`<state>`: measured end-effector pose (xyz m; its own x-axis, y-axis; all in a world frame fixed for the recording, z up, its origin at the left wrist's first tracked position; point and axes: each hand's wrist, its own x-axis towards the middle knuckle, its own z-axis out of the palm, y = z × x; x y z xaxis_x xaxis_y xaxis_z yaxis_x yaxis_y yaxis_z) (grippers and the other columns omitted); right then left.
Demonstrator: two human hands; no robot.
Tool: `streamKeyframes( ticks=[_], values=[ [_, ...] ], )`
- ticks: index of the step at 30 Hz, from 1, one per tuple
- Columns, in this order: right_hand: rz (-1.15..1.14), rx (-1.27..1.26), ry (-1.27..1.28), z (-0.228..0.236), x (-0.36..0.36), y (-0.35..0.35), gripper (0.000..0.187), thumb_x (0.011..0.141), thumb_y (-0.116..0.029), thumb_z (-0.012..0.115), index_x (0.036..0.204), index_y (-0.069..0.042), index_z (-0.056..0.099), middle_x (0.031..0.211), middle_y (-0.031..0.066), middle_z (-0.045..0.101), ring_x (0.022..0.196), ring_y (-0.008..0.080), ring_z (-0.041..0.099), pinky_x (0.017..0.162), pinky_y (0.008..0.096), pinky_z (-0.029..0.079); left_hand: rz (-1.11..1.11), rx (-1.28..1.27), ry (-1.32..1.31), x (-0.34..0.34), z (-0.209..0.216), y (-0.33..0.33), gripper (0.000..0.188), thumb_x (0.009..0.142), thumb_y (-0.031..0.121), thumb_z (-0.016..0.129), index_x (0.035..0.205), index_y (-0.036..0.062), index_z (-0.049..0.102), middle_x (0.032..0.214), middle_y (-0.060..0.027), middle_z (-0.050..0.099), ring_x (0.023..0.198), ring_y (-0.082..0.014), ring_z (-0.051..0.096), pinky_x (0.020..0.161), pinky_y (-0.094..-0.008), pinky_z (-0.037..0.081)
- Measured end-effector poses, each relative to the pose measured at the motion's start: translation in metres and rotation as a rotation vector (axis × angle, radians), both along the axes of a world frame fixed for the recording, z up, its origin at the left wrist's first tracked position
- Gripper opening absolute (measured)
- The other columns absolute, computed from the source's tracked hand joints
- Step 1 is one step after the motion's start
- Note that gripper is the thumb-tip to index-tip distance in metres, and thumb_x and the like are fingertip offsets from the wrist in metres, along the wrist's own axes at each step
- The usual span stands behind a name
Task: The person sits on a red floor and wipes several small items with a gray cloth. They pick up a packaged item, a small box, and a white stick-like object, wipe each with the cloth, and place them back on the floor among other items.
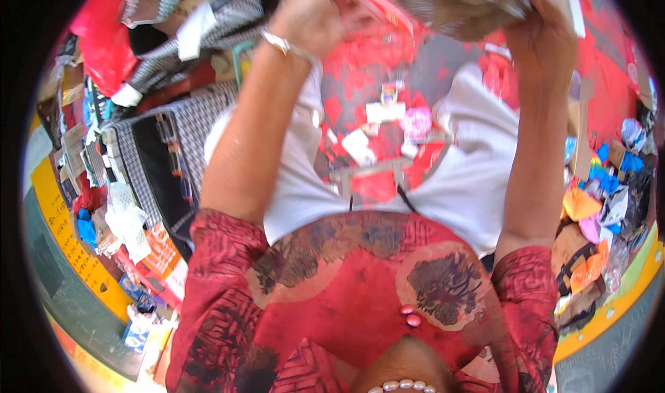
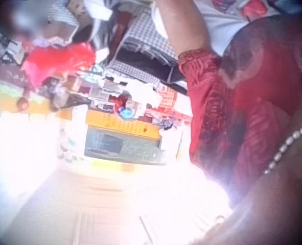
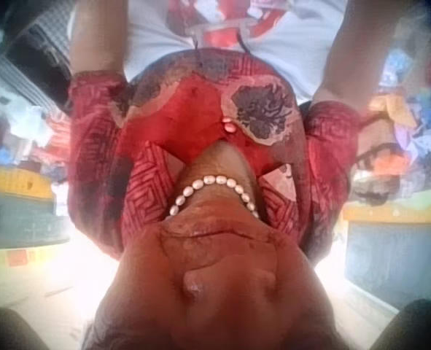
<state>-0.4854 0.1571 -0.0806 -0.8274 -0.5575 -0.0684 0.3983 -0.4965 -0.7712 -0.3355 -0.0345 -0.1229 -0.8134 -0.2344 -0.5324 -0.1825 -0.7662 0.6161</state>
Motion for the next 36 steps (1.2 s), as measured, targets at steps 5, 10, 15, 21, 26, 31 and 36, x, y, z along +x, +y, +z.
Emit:
streamKeyframes(
  ticks=[5,10,15,21,26,31,36],
  values=[
    [-0.168,-0.136,-0.177,0.011,-0.025,0.017,0.032,0.079,-0.016,0.054,0.107,0.000,0.053,0.106,0.0091,0.057,0.101,0.0233,0.053,0.093,0.0397,0.038,-0.093,-0.117,0.085,-0.006,0.014,0.015,0.027,0.092,0.030,0.040,0.089,0.0065,0.052,0.086,-0.0072,0.061,0.075,-0.0171,0.061,0.070,-0.0310,0.050],
    [-0.016,-0.281,-0.189,0.019,-0.018,0.010,0.031,0.082,-0.016,0.053,0.109,0.000,0.052,0.107,0.0104,0.057,0.098,0.0242,0.055,0.090,0.0402,0.042,-0.171,-0.097,0.147,-0.008,0.021,0.029,0.028,0.091,0.030,0.043,0.087,0.0039,0.053,0.070,-0.0030,0.056,0.065,-0.0130,0.055,0.065,-0.0271,0.047],
    [-0.184,0.024,0.057,0.032,-0.003,-0.009,0.024,0.084,-0.009,0.051,0.106,0.000,0.051,0.096,0.0089,0.059,0.088,0.0169,0.058,0.080,0.0303,0.046,-0.222,-0.066,0.170,-0.011,0.022,0.045,0.026,0.091,0.028,0.044,0.088,0.0031,0.052,0.064,-0.0013,0.050,0.059,-0.0119,0.049,0.060,-0.0259,0.043],
    [-0.272,0.532,1.002,0.033,0.021,-0.028,0.025,0.077,-0.006,0.058,0.101,-0.006,0.055,0.091,0.0058,0.058,0.089,0.0174,0.055,0.074,0.0284,0.046,-0.372,-0.331,0.092,-0.019,0.022,0.061,0.025,0.090,0.031,0.047,0.089,0.0057,0.051,0.062,0.0013,0.043,0.055,-0.0084,0.040,0.052,-0.0221,0.035],
    [-0.062,0.886,1.455,0.023,0.030,-0.036,0.029,0.069,-0.007,0.062,0.098,-0.009,0.056,0.093,0.0124,0.057,0.089,0.0270,0.055,0.077,0.0335,0.046,-0.403,-0.403,0.057,-0.017,0.013,0.065,0.018,0.079,0.018,0.058,0.082,0.0051,0.047,0.062,0.0018,0.041,0.050,-0.0057,0.035,0.045,-0.0235,0.031],
    [-0.475,0.322,0.341,0.029,-0.031,0.007,0.017,0.082,-0.006,0.053,0.098,0.000,0.054,0.090,0.0083,0.058,0.084,0.0184,0.058,0.071,0.0315,0.048,-0.155,-0.059,0.065,-0.015,0.008,0.050,0.013,0.086,0.018,0.051,0.081,0.0078,0.045,0.057,0.0031,0.034,0.046,-0.0057,0.031,0.043,-0.0229,0.029],
    [0.002,-0.105,-0.306,0.001,-0.031,0.014,0.021,0.085,-0.015,0.046,0.098,-0.001,0.055,0.092,0.0123,0.059,0.081,0.0236,0.059,0.077,0.0387,0.048,0.038,0.370,0.165,-0.015,0.007,0.043,0.015,0.090,0.020,0.044,0.083,0.0083,0.049,0.069,-0.0038,0.052,0.059,-0.0144,0.051,0.057,-0.0288,0.044]
  ],
)
